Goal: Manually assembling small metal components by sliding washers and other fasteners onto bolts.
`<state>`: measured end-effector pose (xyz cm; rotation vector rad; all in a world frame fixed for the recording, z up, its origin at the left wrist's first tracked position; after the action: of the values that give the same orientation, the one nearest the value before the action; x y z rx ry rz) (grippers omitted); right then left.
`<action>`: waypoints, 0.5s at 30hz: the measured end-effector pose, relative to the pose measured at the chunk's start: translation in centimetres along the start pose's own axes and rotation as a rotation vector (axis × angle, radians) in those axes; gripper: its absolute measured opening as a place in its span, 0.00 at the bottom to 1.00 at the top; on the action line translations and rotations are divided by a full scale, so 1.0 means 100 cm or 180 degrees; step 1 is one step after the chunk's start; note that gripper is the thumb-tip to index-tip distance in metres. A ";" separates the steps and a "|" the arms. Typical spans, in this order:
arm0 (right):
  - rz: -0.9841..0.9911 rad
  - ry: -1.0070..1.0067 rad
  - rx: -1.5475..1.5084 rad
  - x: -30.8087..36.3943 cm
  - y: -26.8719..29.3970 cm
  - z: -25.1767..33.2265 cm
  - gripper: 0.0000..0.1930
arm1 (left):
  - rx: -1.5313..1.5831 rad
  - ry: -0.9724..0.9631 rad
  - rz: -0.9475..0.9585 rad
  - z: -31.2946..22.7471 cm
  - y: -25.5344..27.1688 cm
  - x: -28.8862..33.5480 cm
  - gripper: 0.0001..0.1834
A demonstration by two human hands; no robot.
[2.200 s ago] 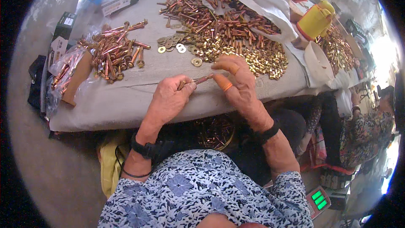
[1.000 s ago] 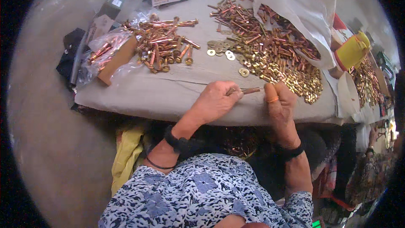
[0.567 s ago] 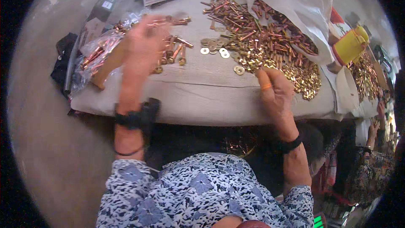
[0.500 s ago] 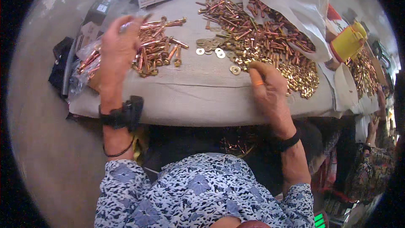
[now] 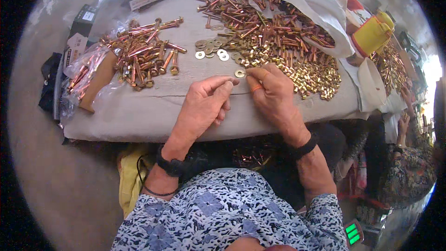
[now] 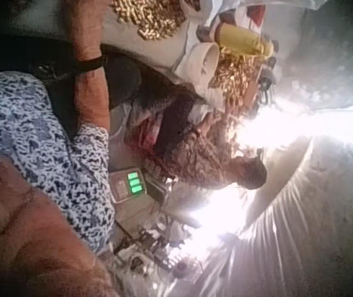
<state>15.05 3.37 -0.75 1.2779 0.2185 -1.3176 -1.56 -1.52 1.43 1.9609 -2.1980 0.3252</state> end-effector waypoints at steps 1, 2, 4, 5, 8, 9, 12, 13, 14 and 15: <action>-0.0011 -0.0123 -0.0226 0.000 0.002 0.003 0.07 | -0.0013 -0.0017 0.0001 -0.001 -0.002 0.001 0.13; -0.0020 -0.0245 -0.0455 0.001 0.004 0.007 0.08 | -0.0025 -0.0035 -0.0001 -0.001 -0.003 0.001 0.14; -0.0045 -0.0319 -0.0720 0.000 0.006 0.012 0.08 | -0.0299 -0.0193 -0.0049 0.004 -0.004 -0.002 0.14; -0.0064 -0.0357 -0.0854 0.000 0.007 0.015 0.08 | -0.0442 -0.0274 -0.0073 0.005 -0.005 -0.003 0.14; 0.0154 -0.0467 -0.1157 0.002 0.006 0.024 0.07 | -0.0547 -0.0061 -0.0094 0.005 -0.005 -0.004 0.12; 0.0008 -0.0205 -0.1131 0.005 0.000 0.021 0.08 | -0.0505 -0.0095 -0.0157 0.006 -0.005 -0.004 0.12; 0.0129 -0.0128 -0.1084 0.006 -0.001 0.023 0.09 | -0.0331 -0.0161 -0.0235 0.006 -0.005 -0.003 0.13; 0.0166 0.0040 -0.0941 0.005 -0.002 0.025 0.10 | -0.0248 -0.0133 -0.0192 0.005 -0.004 -0.003 0.13; 0.0191 0.0092 -0.0972 0.004 0.000 0.027 0.10 | -0.0166 -0.0105 -0.0148 0.004 -0.004 -0.002 0.14; 0.0217 0.0144 -0.1003 0.002 0.002 0.030 0.11 | -0.0057 -0.0077 -0.0100 0.003 -0.004 -0.001 0.14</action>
<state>13.72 0.90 0.33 1.0387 0.3950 -1.1454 -1.20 -1.57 1.16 1.9981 -2.1745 0.2777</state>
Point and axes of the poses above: each hand's wrist, its own x-axis away from the middle knuckle, its own y-axis out of the back of the hand, z = x × y, the point moved 1 cm from there along -x, towards the middle knuckle, and after that the axes turned 8 degrees about y, right-handed, at the moved point
